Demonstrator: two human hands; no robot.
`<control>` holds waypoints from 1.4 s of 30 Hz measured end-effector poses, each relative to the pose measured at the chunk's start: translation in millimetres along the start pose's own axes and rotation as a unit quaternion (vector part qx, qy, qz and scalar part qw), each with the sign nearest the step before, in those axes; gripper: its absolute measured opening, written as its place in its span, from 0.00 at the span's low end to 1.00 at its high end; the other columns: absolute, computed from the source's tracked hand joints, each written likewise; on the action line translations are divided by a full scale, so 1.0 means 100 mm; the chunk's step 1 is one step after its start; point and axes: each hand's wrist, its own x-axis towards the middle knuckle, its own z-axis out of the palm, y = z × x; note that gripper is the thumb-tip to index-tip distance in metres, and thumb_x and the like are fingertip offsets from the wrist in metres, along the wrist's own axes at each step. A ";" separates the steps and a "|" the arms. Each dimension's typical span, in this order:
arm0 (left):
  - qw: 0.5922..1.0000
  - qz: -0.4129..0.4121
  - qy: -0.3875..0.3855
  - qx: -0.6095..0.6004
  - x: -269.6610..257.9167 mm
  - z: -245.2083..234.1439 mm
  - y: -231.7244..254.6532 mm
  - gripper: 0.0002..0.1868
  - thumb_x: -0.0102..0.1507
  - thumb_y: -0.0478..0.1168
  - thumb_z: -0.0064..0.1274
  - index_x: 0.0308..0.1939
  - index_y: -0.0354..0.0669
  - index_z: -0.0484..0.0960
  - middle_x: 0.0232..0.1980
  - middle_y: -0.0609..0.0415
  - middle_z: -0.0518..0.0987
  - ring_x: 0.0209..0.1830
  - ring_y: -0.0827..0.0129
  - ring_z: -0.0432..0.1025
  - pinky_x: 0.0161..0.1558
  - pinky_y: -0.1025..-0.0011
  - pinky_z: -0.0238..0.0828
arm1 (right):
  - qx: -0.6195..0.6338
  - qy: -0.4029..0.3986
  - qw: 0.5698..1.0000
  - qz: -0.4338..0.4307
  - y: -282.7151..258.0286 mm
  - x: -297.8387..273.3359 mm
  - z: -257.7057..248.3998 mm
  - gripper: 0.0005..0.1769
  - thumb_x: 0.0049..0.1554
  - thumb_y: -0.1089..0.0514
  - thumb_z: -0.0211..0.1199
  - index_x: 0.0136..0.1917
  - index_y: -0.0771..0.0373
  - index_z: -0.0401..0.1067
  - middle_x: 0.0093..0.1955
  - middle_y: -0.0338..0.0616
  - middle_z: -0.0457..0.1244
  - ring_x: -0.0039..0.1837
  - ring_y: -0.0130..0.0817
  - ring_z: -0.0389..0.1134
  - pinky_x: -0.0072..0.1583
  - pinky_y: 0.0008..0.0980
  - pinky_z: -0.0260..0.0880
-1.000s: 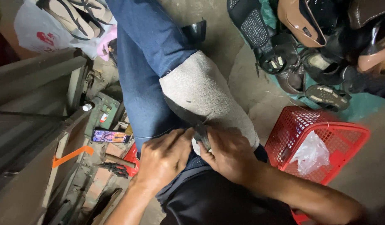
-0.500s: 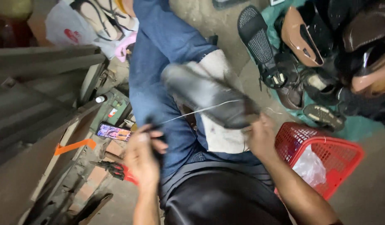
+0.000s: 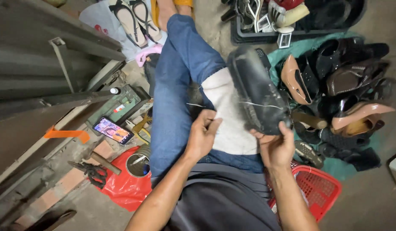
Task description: Hand-stitching the sole of a black shoe using a needle and thread in a repair shop environment.
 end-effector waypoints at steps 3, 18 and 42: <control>0.996 0.061 0.066 0.002 -0.04 -0.28 0.35 0.10 0.66 0.33 0.59 0.51 0.38 0.79 0.36 0.51 0.78 0.33 0.71 0.69 0.33 0.72 0.72 | -0.048 -0.014 0.998 -0.047 -0.12 -0.02 -0.10 0.18 0.61 0.45 0.57 0.55 0.58 0.76 0.54 0.50 0.72 0.54 0.47 0.76 0.56 0.53 0.79; 0.942 0.092 -0.097 0.306 -0.46 -0.24 0.75 0.30 0.71 0.43 0.44 0.77 0.41 0.61 0.72 0.28 0.64 0.67 0.26 0.63 0.59 0.32 0.64 | -0.250 -0.044 0.959 -0.124 0.00 -0.13 -0.15 0.15 0.66 0.54 0.53 0.45 0.69 0.68 0.32 0.59 0.66 0.43 0.57 0.76 0.49 0.50 0.80; 0.875 0.234 -0.097 0.414 -0.22 -0.45 1.43 0.09 0.70 0.40 0.51 0.49 0.46 0.86 0.40 0.51 0.84 0.39 0.55 0.81 0.40 0.65 0.78 | -0.722 -0.184 0.561 -0.360 0.26 -0.27 0.65 0.16 0.57 0.49 0.62 0.50 0.63 0.75 0.29 0.41 0.66 0.31 0.35 0.70 0.37 0.33 0.72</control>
